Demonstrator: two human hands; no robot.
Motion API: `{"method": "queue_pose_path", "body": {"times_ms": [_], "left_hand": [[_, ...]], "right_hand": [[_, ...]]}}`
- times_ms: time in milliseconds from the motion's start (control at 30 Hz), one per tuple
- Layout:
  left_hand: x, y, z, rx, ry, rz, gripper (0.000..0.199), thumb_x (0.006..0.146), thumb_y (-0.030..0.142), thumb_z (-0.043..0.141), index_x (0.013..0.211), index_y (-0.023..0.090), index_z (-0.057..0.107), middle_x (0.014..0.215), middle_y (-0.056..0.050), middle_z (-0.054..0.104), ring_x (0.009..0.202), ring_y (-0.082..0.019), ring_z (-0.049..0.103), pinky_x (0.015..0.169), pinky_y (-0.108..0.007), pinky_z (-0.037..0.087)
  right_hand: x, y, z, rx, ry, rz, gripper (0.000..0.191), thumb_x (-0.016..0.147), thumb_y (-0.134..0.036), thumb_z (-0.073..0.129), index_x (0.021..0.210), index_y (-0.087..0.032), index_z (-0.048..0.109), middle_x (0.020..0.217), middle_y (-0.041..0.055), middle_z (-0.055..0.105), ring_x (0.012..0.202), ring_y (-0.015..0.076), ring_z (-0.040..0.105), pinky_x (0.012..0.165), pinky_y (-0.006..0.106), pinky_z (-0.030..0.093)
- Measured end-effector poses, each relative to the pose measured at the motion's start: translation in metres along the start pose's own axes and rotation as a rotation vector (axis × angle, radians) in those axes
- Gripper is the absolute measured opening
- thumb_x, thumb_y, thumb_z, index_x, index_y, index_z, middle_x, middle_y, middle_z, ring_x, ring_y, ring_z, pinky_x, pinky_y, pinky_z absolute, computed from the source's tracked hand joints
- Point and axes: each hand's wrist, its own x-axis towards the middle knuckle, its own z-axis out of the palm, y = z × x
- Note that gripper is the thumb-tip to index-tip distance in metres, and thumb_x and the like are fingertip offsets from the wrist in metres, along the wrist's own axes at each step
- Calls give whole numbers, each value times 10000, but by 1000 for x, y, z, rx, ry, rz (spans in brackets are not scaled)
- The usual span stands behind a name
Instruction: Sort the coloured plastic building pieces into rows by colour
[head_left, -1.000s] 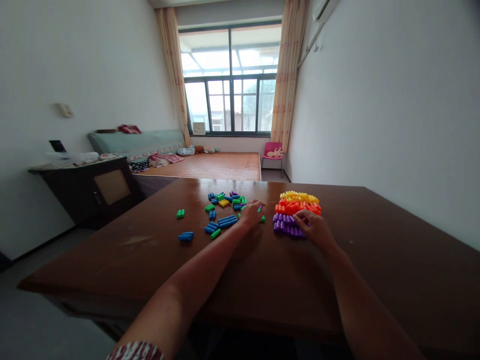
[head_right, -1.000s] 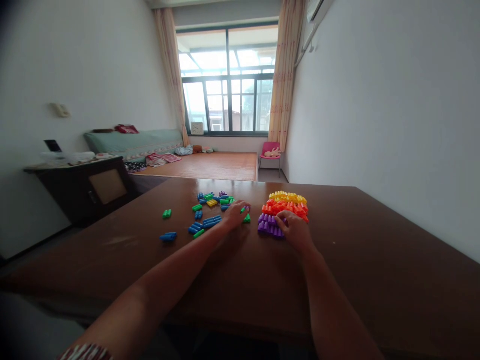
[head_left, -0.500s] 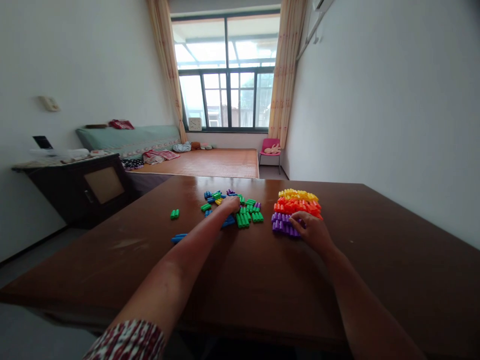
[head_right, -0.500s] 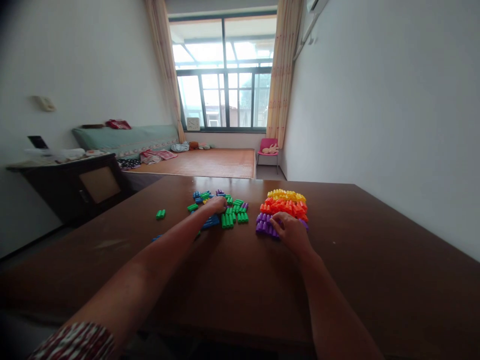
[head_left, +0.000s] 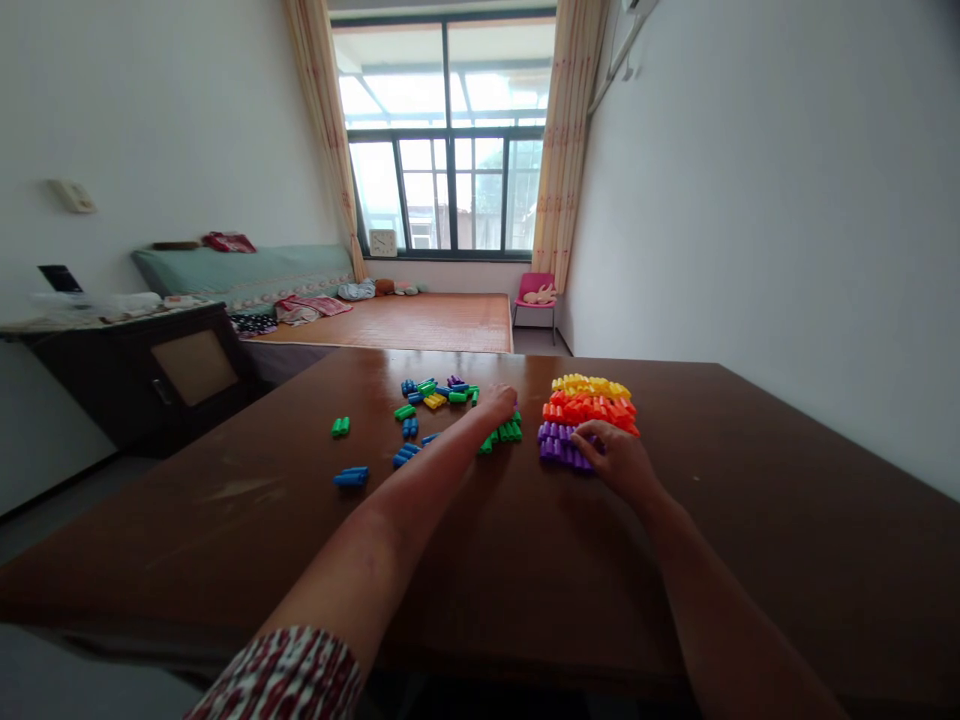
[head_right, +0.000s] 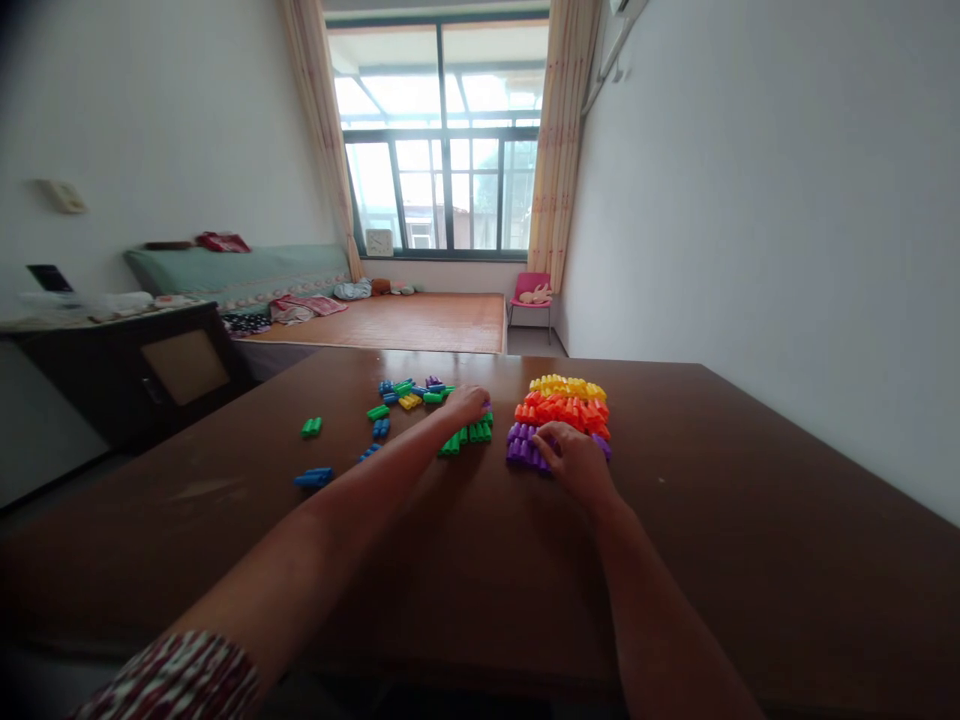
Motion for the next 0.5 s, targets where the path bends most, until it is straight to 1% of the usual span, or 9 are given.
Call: {"method": "queue_pose_path", "body": {"times_ms": [67, 167, 300, 400, 500], "left_hand": [[7, 3, 2, 12, -46, 1, 259, 846, 281, 578, 1044, 183, 715, 1131, -135, 689, 1055, -273, 630, 882, -347, 502], [16, 3, 3, 28, -110, 6, 284, 825, 237, 597, 1078, 197, 719, 1171, -136, 684, 1079, -291, 622, 901, -377, 502], [25, -1, 0, 34, -200, 27, 378, 691, 143, 699, 1049, 259, 742, 1188, -87, 688, 1072, -303, 624, 896, -380, 509], [27, -6, -3, 25, -219, 36, 419, 630, 114, 733, 1027, 247, 754, 1207, -94, 678, 1050, -303, 631, 883, -371, 512], [22, -15, -3, 9, -194, 21, 359, 637, 132, 734, 987, 209, 763, 1139, -120, 702, 1002, -296, 646, 866, -369, 513]], "right_hand": [[0, 0, 1, -2, 3, -14, 273, 883, -442, 527, 878, -218, 682, 853, 38, 718, 687, 169, 631, 659, 287, 447], [0, 0, 2, -4, -3, -47, 258, 886, -426, 531, 865, -220, 684, 844, 28, 717, 686, 163, 628, 654, 279, 442], [0, -1, 3, 0, -13, -68, 238, 887, -405, 529, 858, -223, 680, 845, 20, 716, 691, 159, 629, 653, 273, 439], [-1, -1, 3, 10, -15, -66, 240, 882, -410, 530, 842, -223, 677, 851, 23, 718, 683, 157, 629, 647, 271, 443], [-1, 1, 5, 16, -19, -52, 253, 879, -426, 530, 835, -224, 675, 834, 23, 715, 665, 156, 623, 632, 271, 439]]}}
